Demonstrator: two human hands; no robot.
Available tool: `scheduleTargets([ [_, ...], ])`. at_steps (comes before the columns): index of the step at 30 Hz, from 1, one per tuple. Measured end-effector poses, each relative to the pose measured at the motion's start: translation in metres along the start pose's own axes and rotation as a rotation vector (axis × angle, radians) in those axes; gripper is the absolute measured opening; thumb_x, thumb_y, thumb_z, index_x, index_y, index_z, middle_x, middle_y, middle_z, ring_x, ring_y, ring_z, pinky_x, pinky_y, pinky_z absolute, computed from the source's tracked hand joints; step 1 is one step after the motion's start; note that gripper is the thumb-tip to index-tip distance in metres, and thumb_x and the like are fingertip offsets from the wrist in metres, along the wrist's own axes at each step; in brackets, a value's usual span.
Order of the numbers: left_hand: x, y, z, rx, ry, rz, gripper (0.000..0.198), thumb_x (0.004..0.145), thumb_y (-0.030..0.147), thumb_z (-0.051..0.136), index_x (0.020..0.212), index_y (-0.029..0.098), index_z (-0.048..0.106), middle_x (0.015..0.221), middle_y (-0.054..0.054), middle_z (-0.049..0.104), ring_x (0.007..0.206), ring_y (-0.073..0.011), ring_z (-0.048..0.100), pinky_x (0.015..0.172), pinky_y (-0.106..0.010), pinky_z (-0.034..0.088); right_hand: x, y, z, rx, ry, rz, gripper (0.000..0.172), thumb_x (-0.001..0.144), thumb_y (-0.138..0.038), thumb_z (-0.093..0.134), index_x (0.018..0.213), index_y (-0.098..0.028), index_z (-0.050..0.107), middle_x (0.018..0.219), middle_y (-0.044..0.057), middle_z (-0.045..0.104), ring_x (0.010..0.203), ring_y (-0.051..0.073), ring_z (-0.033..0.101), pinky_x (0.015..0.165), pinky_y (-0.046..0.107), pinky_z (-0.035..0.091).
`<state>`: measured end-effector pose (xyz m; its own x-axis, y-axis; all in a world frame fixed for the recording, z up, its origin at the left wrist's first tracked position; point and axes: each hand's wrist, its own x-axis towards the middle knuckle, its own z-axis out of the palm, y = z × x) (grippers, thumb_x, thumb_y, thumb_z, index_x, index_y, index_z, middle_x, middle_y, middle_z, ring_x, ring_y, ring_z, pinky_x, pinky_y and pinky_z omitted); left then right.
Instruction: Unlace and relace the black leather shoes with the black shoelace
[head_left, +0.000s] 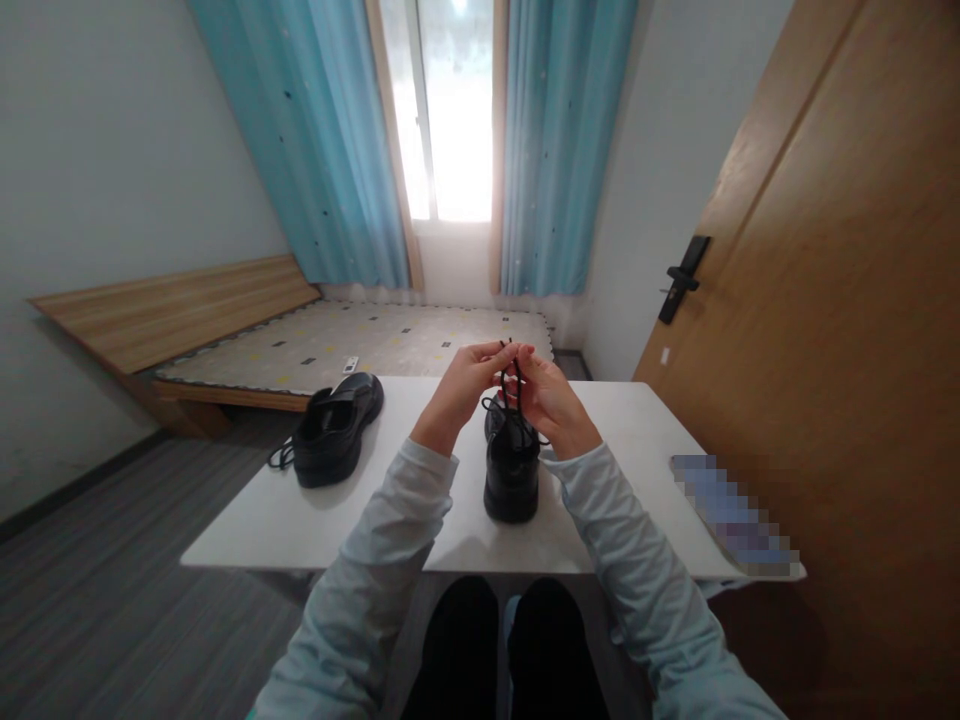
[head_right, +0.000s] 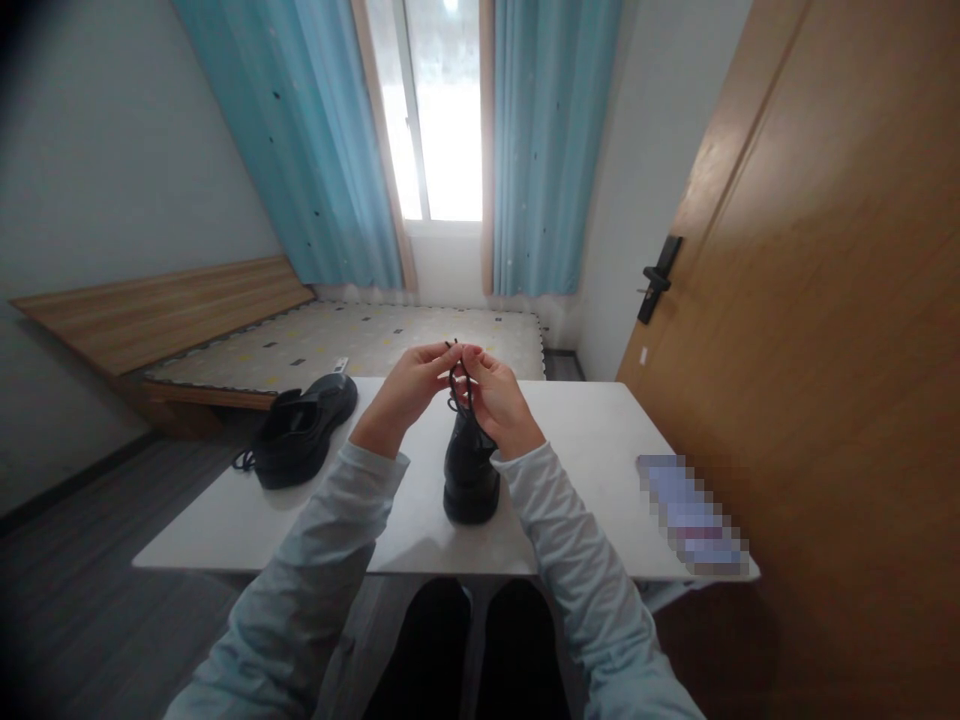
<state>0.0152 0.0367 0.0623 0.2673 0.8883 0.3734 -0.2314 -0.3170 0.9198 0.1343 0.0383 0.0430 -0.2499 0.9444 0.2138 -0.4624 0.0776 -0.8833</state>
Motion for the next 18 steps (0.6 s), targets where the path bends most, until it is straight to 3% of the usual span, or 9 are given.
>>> scheduleTargets([
  [3,0.005,0.002,-0.005,0.024,0.055,0.005,0.038,0.066,0.05,0.074,0.08,0.015,0.073,0.064,-0.002,0.064,0.058,-0.0117,0.059,0.053,-0.022,0.046,-0.003,-0.001,0.002,-0.078,-0.054,-0.029,0.053,0.054,-0.057,0.08,0.084,-0.019,0.058,0.058,-0.006,0.052,0.046,0.006,0.042,0.045,0.021,0.033],
  [7,0.014,0.017,-0.013,0.159,0.103,0.033,0.035,0.067,0.047,0.074,0.082,0.016,0.074,0.066,-0.003,0.065,0.059,-0.0109,0.056,0.051,-0.02,0.043,-0.005,-0.002,0.002,-0.315,-0.066,-0.109,0.037,0.059,-0.043,0.08,0.076,-0.015,0.063,0.053,-0.006,0.051,0.047,0.006,0.041,0.046,0.021,0.03],
  [10,0.025,0.037,-0.015,0.257,0.126,0.106,0.032,0.068,0.045,0.074,0.081,0.017,0.075,0.07,-0.003,0.065,0.063,-0.0104,0.055,0.052,-0.018,0.041,-0.002,0.0,-0.002,-0.448,-0.039,-0.139,0.034,0.062,-0.044,0.077,0.067,-0.014,0.062,0.05,-0.005,0.05,0.046,0.006,0.039,0.047,0.023,0.03],
  [18,0.054,0.097,-0.01,0.465,0.223,0.306,0.017,0.073,0.033,0.069,0.072,0.016,0.071,0.063,-0.001,0.057,0.067,-0.0112,0.055,0.054,-0.018,0.039,0.02,0.015,-0.034,-0.66,-0.033,-0.236,0.033,0.064,-0.046,0.073,0.069,-0.015,0.064,0.053,-0.005,0.048,0.051,0.008,0.039,0.05,0.023,0.029],
])
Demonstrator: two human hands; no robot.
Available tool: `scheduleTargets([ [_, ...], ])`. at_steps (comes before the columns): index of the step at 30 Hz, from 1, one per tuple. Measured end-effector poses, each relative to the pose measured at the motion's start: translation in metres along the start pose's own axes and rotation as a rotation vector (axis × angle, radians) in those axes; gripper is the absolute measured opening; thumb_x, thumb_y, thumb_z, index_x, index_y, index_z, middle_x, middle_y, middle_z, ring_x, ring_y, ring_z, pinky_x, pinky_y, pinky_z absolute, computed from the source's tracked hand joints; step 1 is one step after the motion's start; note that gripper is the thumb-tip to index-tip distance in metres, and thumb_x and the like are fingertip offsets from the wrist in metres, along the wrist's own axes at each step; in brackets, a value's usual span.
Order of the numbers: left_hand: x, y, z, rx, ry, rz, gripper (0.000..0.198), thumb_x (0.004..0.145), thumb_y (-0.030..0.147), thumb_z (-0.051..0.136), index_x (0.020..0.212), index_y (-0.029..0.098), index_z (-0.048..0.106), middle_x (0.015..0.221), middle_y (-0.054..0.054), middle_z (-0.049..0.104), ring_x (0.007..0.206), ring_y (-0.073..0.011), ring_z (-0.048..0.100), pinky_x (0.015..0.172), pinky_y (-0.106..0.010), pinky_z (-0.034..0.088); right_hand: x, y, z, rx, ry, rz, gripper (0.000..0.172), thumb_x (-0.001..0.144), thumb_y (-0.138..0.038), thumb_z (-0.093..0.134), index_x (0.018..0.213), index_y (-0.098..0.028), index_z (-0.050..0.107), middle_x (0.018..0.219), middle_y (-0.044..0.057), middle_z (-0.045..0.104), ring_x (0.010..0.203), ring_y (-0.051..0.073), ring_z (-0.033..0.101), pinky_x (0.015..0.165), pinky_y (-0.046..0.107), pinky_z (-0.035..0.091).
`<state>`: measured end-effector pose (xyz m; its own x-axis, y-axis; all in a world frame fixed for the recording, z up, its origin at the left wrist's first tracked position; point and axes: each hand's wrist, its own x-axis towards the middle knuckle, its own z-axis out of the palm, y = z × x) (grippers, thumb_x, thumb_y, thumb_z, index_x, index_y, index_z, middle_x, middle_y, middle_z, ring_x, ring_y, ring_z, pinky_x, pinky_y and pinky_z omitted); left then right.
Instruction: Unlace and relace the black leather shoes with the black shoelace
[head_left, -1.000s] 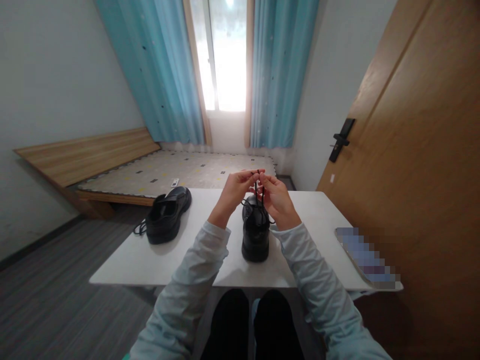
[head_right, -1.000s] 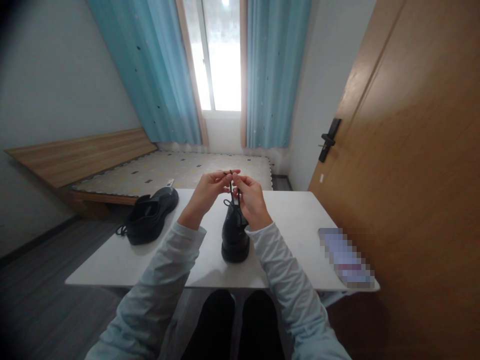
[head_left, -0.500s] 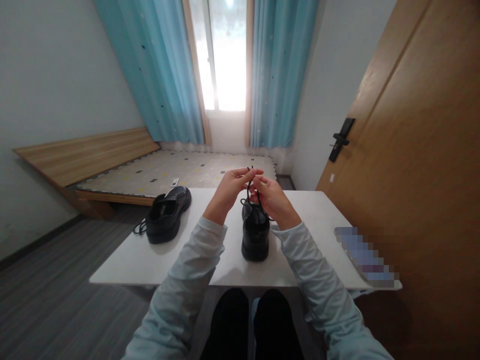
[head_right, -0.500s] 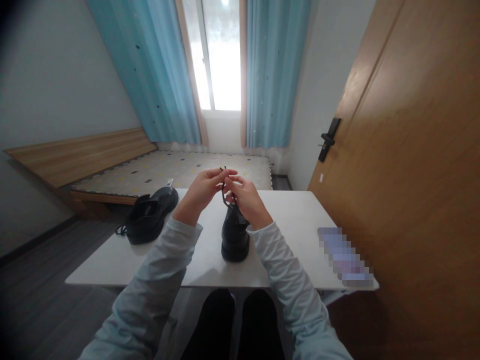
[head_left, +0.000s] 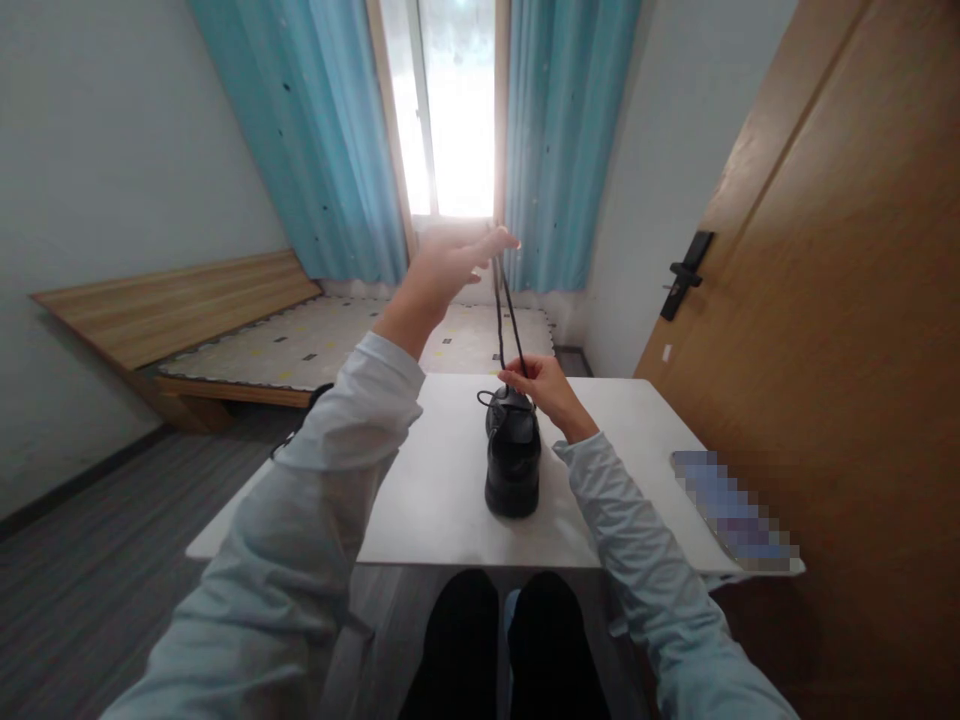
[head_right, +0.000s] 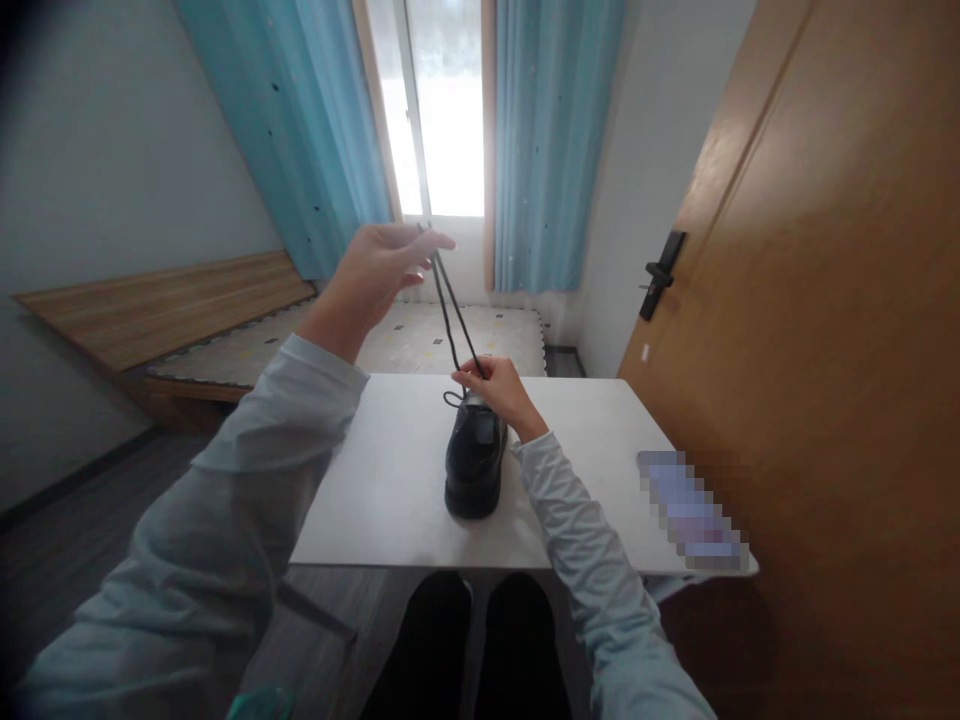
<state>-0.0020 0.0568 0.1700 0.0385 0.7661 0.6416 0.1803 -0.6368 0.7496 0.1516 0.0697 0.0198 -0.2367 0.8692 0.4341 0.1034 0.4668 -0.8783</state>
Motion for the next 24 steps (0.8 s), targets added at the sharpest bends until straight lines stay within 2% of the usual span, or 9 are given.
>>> scheduleTargets([
  [3,0.007,0.01,0.001,0.082,-0.007,0.033,0.017,0.075,0.031,0.067,0.069,0.015,0.07,0.062,-0.001,0.053,0.068,-0.0116,0.055,0.057,-0.02,0.039,0.002,0.013,-0.005,-0.066,-0.042,-0.005,0.031,0.063,-0.044,0.074,0.072,-0.015,0.067,0.053,-0.006,0.046,0.051,0.008,0.038,0.051,0.023,0.028],
  [7,0.013,0.021,0.003,0.129,-0.025,0.058,0.018,0.077,0.031,0.064,0.073,0.015,0.071,0.065,-0.001,0.051,0.068,-0.011,0.053,0.057,-0.021,0.037,0.0,0.026,-0.011,-0.072,-0.145,0.016,0.034,0.071,-0.046,0.067,0.085,-0.015,0.07,0.06,-0.003,0.053,0.057,0.01,0.046,0.055,0.024,0.035],
  [11,0.019,0.029,0.001,0.18,-0.015,0.04,0.021,0.081,0.033,0.06,0.079,0.016,0.071,0.07,-0.002,0.053,0.075,-0.0128,0.056,0.061,-0.022,0.038,-0.001,0.035,-0.015,-0.144,-0.152,-0.019,0.035,0.069,-0.042,0.07,0.092,-0.015,0.071,0.063,-0.003,0.054,0.061,0.011,0.047,0.058,0.024,0.036],
  [16,0.024,0.035,0.0,0.127,-0.094,0.082,0.023,0.083,0.035,0.06,0.085,0.015,0.071,0.076,-0.002,0.054,0.074,-0.0115,0.054,0.063,-0.024,0.039,0.002,0.044,-0.012,-0.218,-0.165,-0.052,0.043,0.069,-0.039,0.072,0.104,-0.015,0.071,0.068,-0.002,0.056,0.06,0.01,0.045,0.061,0.025,0.037],
  [21,0.031,0.034,0.005,0.109,-0.112,0.04,0.027,0.083,0.039,0.062,0.089,0.014,0.068,0.077,-0.003,0.055,0.082,-0.0151,0.058,0.069,-0.027,0.043,0.003,0.053,-0.002,-0.259,-0.151,-0.054,0.032,0.067,-0.036,0.074,0.092,-0.017,0.074,0.084,0.004,0.063,0.071,0.013,0.053,0.065,0.025,0.042],
  [24,0.037,0.028,0.007,0.101,-0.059,0.005,0.03,0.082,0.042,0.061,0.095,0.016,0.066,0.078,-0.003,0.057,0.087,-0.018,0.06,0.07,-0.028,0.043,0.004,0.058,0.002,-0.222,-0.152,-0.022,0.022,0.069,-0.036,0.071,0.078,-0.016,0.07,0.074,0.002,0.064,0.067,0.014,0.054,0.062,0.025,0.042],
])
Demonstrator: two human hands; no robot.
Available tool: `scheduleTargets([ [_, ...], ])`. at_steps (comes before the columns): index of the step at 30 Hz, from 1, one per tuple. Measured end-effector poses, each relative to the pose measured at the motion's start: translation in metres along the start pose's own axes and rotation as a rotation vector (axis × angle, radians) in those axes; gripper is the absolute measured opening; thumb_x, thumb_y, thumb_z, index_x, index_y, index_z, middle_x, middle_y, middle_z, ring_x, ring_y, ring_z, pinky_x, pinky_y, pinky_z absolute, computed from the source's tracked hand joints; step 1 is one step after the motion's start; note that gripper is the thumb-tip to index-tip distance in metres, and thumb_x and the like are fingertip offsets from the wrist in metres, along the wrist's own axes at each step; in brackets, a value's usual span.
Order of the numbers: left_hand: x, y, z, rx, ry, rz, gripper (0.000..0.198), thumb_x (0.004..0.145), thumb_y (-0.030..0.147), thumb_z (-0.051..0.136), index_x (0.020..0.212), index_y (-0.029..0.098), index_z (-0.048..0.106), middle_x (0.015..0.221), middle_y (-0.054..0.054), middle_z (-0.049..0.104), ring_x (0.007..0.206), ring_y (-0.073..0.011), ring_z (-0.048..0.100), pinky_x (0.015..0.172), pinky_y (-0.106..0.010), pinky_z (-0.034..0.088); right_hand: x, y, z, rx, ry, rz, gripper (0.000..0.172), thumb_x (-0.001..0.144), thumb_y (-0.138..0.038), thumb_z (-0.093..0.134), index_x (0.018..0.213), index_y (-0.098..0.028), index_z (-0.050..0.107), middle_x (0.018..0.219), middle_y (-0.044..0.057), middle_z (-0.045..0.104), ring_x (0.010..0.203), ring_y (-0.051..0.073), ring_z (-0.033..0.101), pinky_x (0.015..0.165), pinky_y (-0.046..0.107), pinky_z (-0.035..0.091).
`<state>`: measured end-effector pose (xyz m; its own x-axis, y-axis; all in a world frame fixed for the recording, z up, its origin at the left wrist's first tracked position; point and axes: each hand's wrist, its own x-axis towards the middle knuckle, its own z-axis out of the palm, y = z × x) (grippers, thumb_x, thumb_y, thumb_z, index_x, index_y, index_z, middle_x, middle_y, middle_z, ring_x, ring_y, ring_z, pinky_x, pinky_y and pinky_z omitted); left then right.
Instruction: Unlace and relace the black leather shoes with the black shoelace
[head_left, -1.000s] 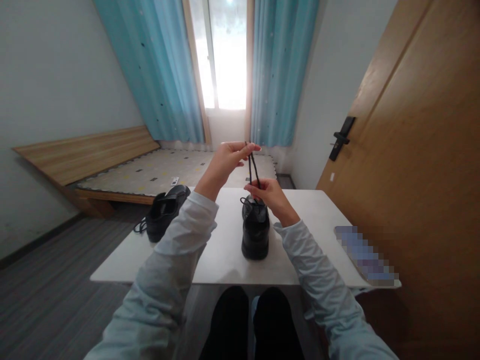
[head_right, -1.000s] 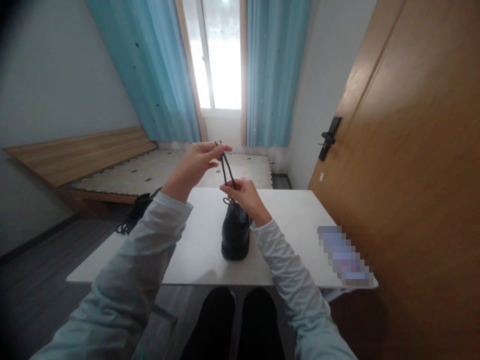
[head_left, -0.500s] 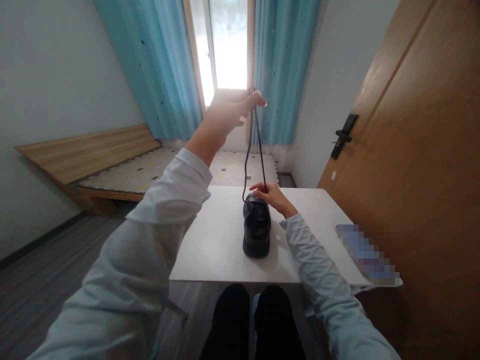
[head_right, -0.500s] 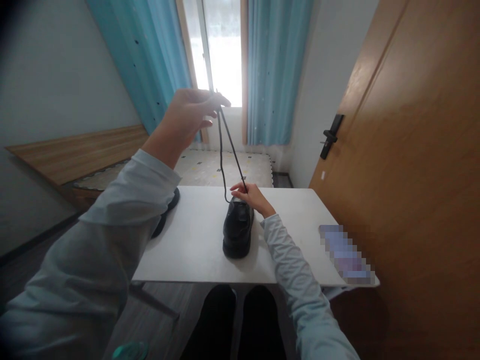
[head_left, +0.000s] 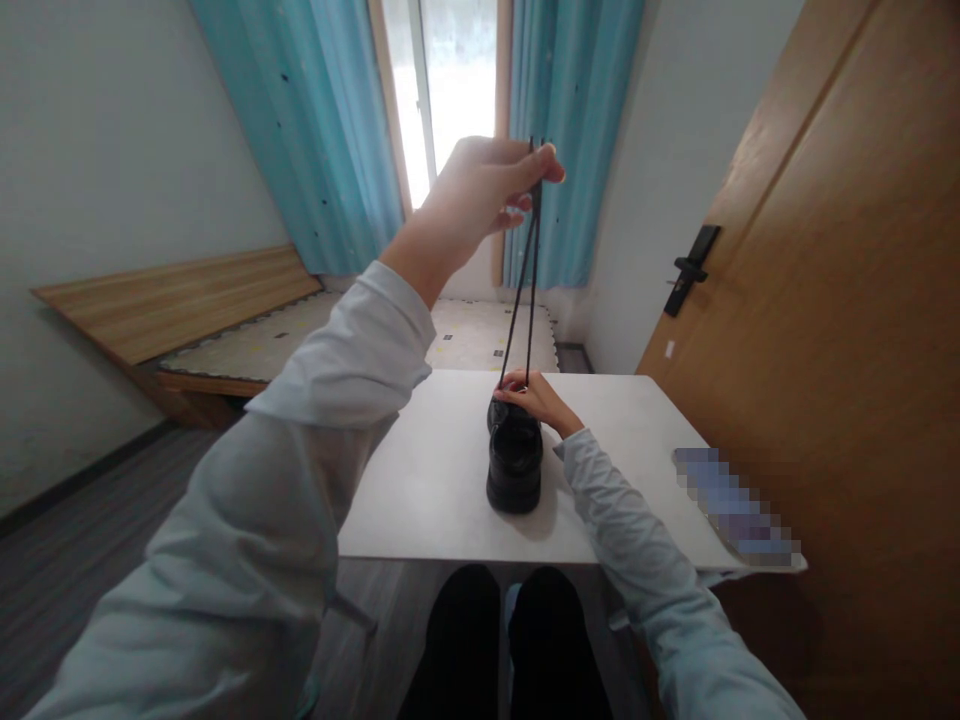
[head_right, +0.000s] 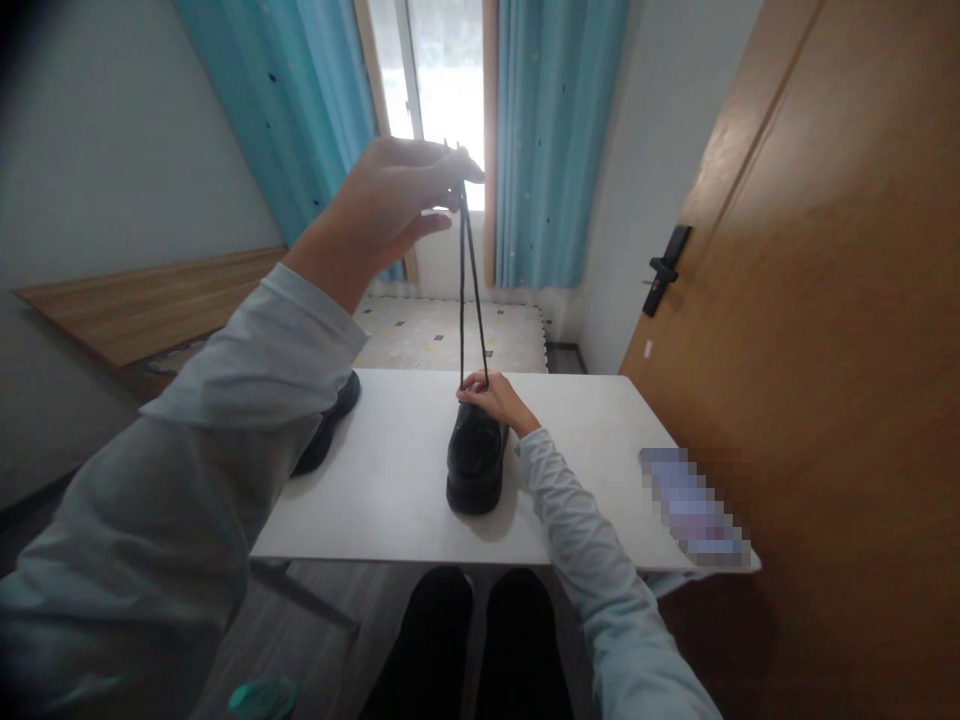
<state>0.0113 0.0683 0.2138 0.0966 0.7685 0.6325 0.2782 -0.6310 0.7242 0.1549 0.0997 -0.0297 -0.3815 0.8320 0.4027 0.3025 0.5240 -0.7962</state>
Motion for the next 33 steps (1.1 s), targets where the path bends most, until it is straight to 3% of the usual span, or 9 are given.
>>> scheduleTargets([
  [3,0.003,-0.004,0.002,0.009,0.037,-0.011,0.029,0.081,0.043,0.062,0.095,0.018,0.066,0.078,-0.003,0.059,0.086,-0.0185,0.061,0.069,-0.028,0.045,0.0,0.002,0.001,0.098,0.01,0.03,0.025,0.077,-0.04,0.063,0.073,-0.015,0.064,0.066,0.002,0.064,0.061,0.012,0.055,0.06,0.024,0.043],
  [7,0.001,-0.004,0.004,-0.002,-0.01,-0.004,0.032,0.079,0.046,0.063,0.093,0.017,0.066,0.077,-0.003,0.058,0.087,-0.0195,0.063,0.072,-0.028,0.046,-0.002,-0.001,-0.002,0.291,0.013,0.071,0.032,0.084,-0.047,0.053,0.077,-0.017,0.055,0.077,0.006,0.071,0.064,0.013,0.059,0.061,0.025,0.046],
  [12,-0.002,-0.002,0.003,-0.071,-0.008,-0.036,0.028,0.08,0.043,0.063,0.092,0.017,0.066,0.077,-0.003,0.058,0.086,-0.0194,0.064,0.075,-0.029,0.046,-0.002,-0.015,-0.013,0.334,-0.041,0.052,0.033,0.075,-0.046,0.067,0.074,-0.016,0.055,0.078,0.006,0.071,0.07,0.013,0.062,0.067,0.027,0.048],
  [17,-0.011,-0.01,0.001,-0.069,-0.006,-0.008,0.022,0.083,0.033,0.059,0.083,0.013,0.067,0.072,-0.002,0.055,0.067,-0.0125,0.06,0.065,-0.025,0.045,-0.001,-0.019,-0.021,0.437,0.044,0.049,0.031,0.071,-0.042,0.072,0.08,-0.015,0.061,0.078,0.005,0.071,0.065,0.011,0.06,0.065,0.026,0.048],
  [20,-0.015,-0.029,0.001,0.055,0.02,0.052,0.021,0.079,0.033,0.062,0.074,0.013,0.067,0.064,-0.001,0.053,0.058,-0.0106,0.053,0.056,-0.023,0.041,-0.001,-0.016,-0.025,0.499,0.091,0.019,0.032,0.07,-0.039,0.073,0.09,-0.016,0.063,0.087,0.004,0.071,0.058,0.008,0.056,0.06,0.025,0.048],
  [22,-0.015,-0.047,0.001,0.178,-0.023,0.086,0.022,0.079,0.033,0.062,0.073,0.013,0.068,0.062,-0.001,0.055,0.06,-0.0116,0.052,0.057,-0.024,0.04,0.0,-0.014,-0.028,0.509,0.128,0.0,0.034,0.069,-0.038,0.074,0.094,-0.018,0.064,0.094,0.004,0.071,0.053,0.005,0.051,0.06,0.025,0.05],
  [26,-0.014,-0.088,-0.002,0.477,-0.09,0.191,0.016,0.077,0.031,0.064,0.074,0.015,0.068,0.067,-0.003,0.061,0.072,-0.0152,0.054,0.069,-0.027,0.041,0.001,-0.01,-0.033,0.45,0.209,-0.001,0.031,0.064,-0.037,0.077,0.085,-0.016,0.068,0.083,0.002,0.068,0.056,0.007,0.052,0.061,0.026,0.05],
  [29,-0.015,-0.115,-0.007,0.632,-0.017,0.215,0.015,0.079,0.03,0.062,0.078,0.017,0.068,0.077,-0.004,0.064,0.079,-0.0171,0.056,0.075,-0.029,0.04,0.001,-0.006,-0.035,0.386,0.217,0.009,0.032,0.061,-0.034,0.079,0.085,-0.016,0.068,0.076,0.002,0.066,0.066,0.012,0.058,0.059,0.025,0.047],
  [33,-0.021,-0.142,-0.02,0.673,0.148,0.122,0.013,0.08,0.029,0.062,0.08,0.018,0.069,0.081,-0.005,0.065,0.077,-0.0171,0.056,0.073,-0.028,0.038,0.001,0.002,-0.034,0.305,0.198,0.038,0.031,0.06,-0.031,0.078,0.084,-0.015,0.069,0.072,0.002,0.066,0.064,0.012,0.058,0.059,0.026,0.048],
])
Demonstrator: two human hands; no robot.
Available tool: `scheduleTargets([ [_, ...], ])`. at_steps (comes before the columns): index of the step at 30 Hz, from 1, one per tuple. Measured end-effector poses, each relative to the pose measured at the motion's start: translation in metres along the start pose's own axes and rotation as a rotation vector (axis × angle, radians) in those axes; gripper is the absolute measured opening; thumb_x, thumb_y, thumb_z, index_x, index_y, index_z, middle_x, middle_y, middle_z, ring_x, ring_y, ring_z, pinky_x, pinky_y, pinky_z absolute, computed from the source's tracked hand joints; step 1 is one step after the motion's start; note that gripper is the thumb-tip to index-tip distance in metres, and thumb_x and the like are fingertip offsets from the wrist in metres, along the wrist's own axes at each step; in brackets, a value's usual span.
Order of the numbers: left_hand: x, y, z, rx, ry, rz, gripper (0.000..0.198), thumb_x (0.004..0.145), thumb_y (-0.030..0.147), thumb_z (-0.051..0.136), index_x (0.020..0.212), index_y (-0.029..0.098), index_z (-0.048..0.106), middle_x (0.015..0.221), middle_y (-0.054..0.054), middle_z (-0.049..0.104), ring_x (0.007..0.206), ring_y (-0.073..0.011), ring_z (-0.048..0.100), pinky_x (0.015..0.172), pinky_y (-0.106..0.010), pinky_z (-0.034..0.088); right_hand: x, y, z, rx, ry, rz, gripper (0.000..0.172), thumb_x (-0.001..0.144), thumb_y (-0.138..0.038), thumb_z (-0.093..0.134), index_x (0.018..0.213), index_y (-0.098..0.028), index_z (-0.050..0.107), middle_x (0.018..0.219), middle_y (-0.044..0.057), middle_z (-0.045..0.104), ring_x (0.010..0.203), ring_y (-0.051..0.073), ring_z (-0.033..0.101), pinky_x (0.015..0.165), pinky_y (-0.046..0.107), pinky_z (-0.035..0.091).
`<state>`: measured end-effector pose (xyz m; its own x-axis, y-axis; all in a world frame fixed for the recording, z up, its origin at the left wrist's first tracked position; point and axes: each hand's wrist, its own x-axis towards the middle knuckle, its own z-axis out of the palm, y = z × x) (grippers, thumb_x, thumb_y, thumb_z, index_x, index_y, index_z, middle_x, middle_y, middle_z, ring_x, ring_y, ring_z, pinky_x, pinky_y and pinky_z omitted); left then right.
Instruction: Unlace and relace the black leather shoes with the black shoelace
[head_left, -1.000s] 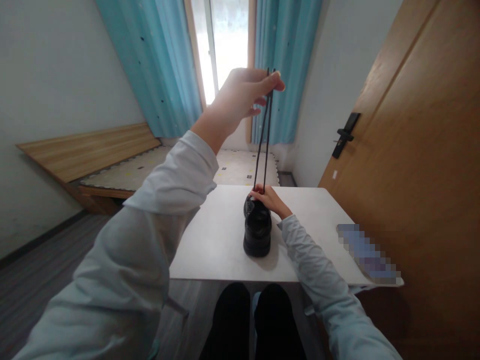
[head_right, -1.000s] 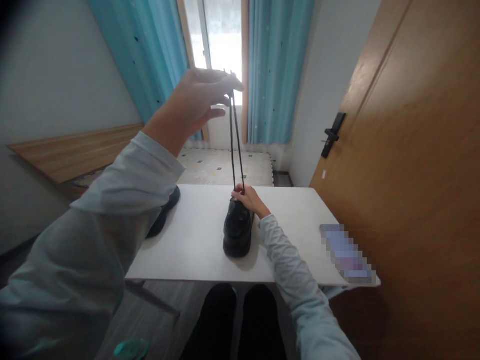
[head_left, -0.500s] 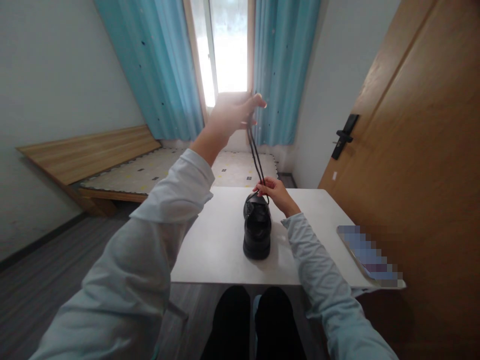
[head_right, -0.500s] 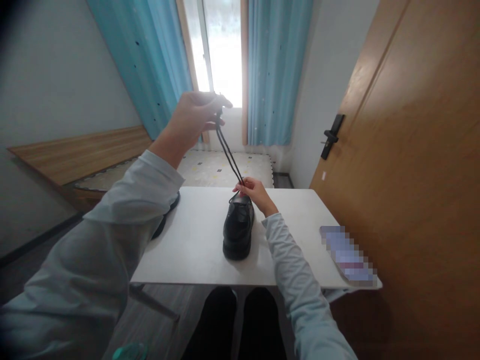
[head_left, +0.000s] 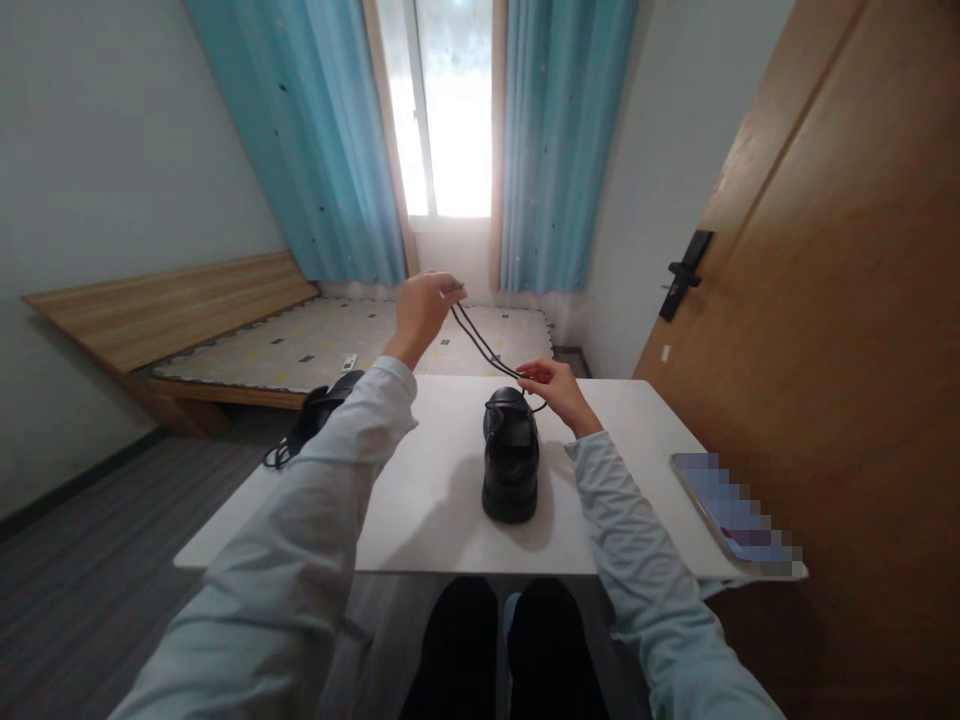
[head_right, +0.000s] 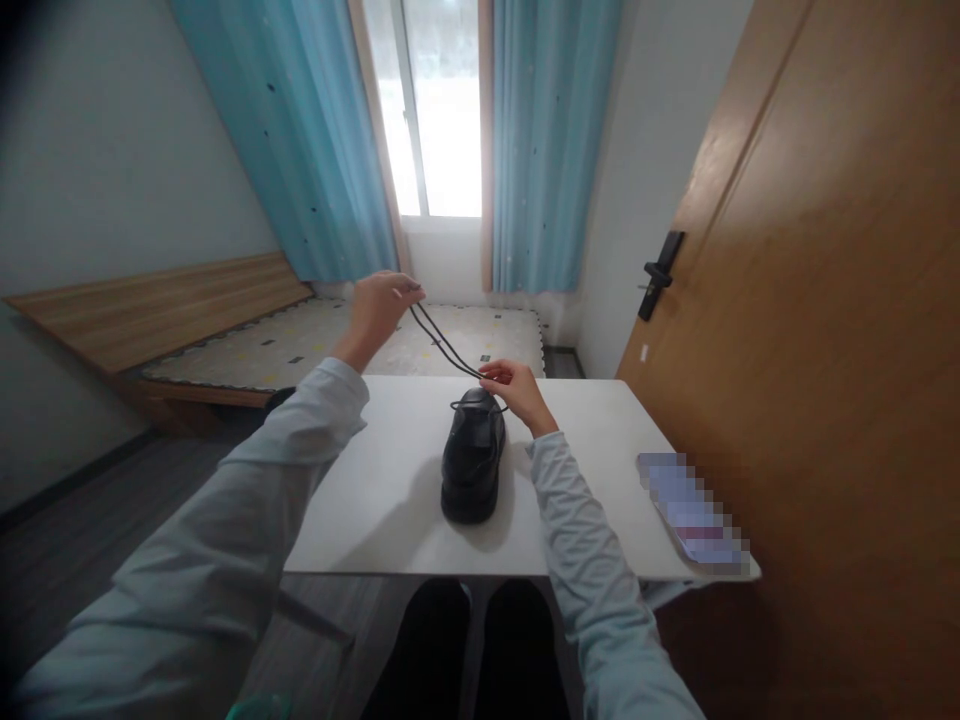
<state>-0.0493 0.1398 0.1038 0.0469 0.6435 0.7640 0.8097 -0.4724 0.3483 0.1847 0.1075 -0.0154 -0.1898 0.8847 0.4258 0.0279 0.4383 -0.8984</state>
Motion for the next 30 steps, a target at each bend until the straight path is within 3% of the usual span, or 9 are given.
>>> scheduleTargets([
  [5,-0.009,-0.027,-0.011,-0.005,0.087,-0.118,0.01,0.081,0.028,0.062,0.082,0.021,0.069,0.081,-0.002,0.067,0.075,-0.0165,0.057,0.074,-0.029,0.037,0.001,0.005,0.001,-0.053,0.002,0.012,0.028,0.063,-0.03,0.073,0.084,-0.014,0.066,0.068,0.002,0.066,0.056,0.011,0.056,0.054,0.025,0.046],
  [8,-0.017,-0.041,-0.021,0.131,0.006,-0.169,0.007,0.079,0.027,0.067,0.081,0.02,0.069,0.079,-0.003,0.067,0.077,-0.0177,0.057,0.075,-0.03,0.037,0.001,0.005,0.003,-0.037,-0.01,0.012,0.027,0.064,-0.029,0.07,0.086,-0.015,0.063,0.069,0.003,0.067,0.057,0.012,0.057,0.055,0.025,0.047],
  [12,-0.032,-0.056,-0.023,0.338,-0.431,-0.249,0.01,0.062,0.019,0.078,0.065,0.019,0.069,0.068,-0.004,0.065,0.07,-0.0201,0.058,0.067,-0.03,0.038,0.0,0.008,0.005,-0.043,-0.018,0.008,0.02,0.067,-0.026,0.065,0.082,-0.016,0.059,0.068,0.003,0.067,0.058,0.012,0.058,0.053,0.024,0.046],
  [15,-0.045,-0.057,-0.012,0.315,-0.787,-0.327,0.018,0.052,0.016,0.082,0.052,0.02,0.065,0.054,-0.001,0.06,0.059,-0.0181,0.056,0.062,-0.027,0.038,0.001,0.013,0.007,-0.048,-0.014,0.019,0.017,0.067,-0.023,0.062,0.08,-0.018,0.052,0.068,0.001,0.066,0.057,0.012,0.058,0.052,0.023,0.045],
  [19,-0.064,-0.045,0.005,0.203,-1.005,-0.373,0.02,0.045,0.01,0.08,0.046,0.021,0.063,0.046,0.002,0.058,0.053,-0.0158,0.055,0.06,-0.025,0.039,0.001,0.019,0.008,-0.12,-0.003,0.017,0.009,0.068,-0.019,0.056,0.075,-0.019,0.05,0.068,0.0,0.064,0.056,0.012,0.058,0.052,0.023,0.045],
  [21,-0.071,-0.038,0.01,0.205,-1.021,-0.385,0.02,0.046,0.006,0.076,0.043,0.02,0.062,0.044,0.001,0.058,0.053,-0.016,0.056,0.06,-0.025,0.039,0.001,0.02,0.007,-0.213,-0.013,0.015,0.005,0.069,-0.016,0.051,0.07,-0.018,0.055,0.068,0.0,0.064,0.053,0.011,0.056,0.053,0.024,0.045],
  [26,-0.075,-0.036,0.008,0.194,-0.95,-0.394,0.021,0.06,0.011,0.066,0.041,0.018,0.061,0.045,-0.002,0.058,0.052,-0.015,0.055,0.057,-0.024,0.038,-0.003,0.018,0.006,-0.391,-0.049,0.035,0.021,0.068,-0.01,0.048,0.07,-0.015,0.068,0.066,0.001,0.066,0.055,0.011,0.055,0.058,0.024,0.043],
  [28,-0.075,-0.037,0.004,0.154,-0.849,-0.409,0.021,0.067,0.015,0.062,0.046,0.018,0.063,0.049,-0.002,0.06,0.052,-0.0143,0.055,0.056,-0.024,0.037,-0.005,0.016,0.005,-0.461,-0.063,0.024,0.021,0.069,-0.011,0.051,0.073,-0.015,0.071,0.068,0.002,0.067,0.06,0.012,0.057,0.061,0.024,0.043],
  [30,-0.077,-0.037,0.002,0.018,-0.66,-0.465,0.021,0.073,0.021,0.059,0.053,0.017,0.063,0.052,-0.003,0.062,0.052,-0.0139,0.054,0.055,-0.023,0.037,-0.008,0.013,0.006,-0.525,-0.065,0.01,0.019,0.071,-0.012,0.055,0.076,-0.015,0.072,0.071,0.003,0.069,0.064,0.013,0.057,0.064,0.024,0.043],
])
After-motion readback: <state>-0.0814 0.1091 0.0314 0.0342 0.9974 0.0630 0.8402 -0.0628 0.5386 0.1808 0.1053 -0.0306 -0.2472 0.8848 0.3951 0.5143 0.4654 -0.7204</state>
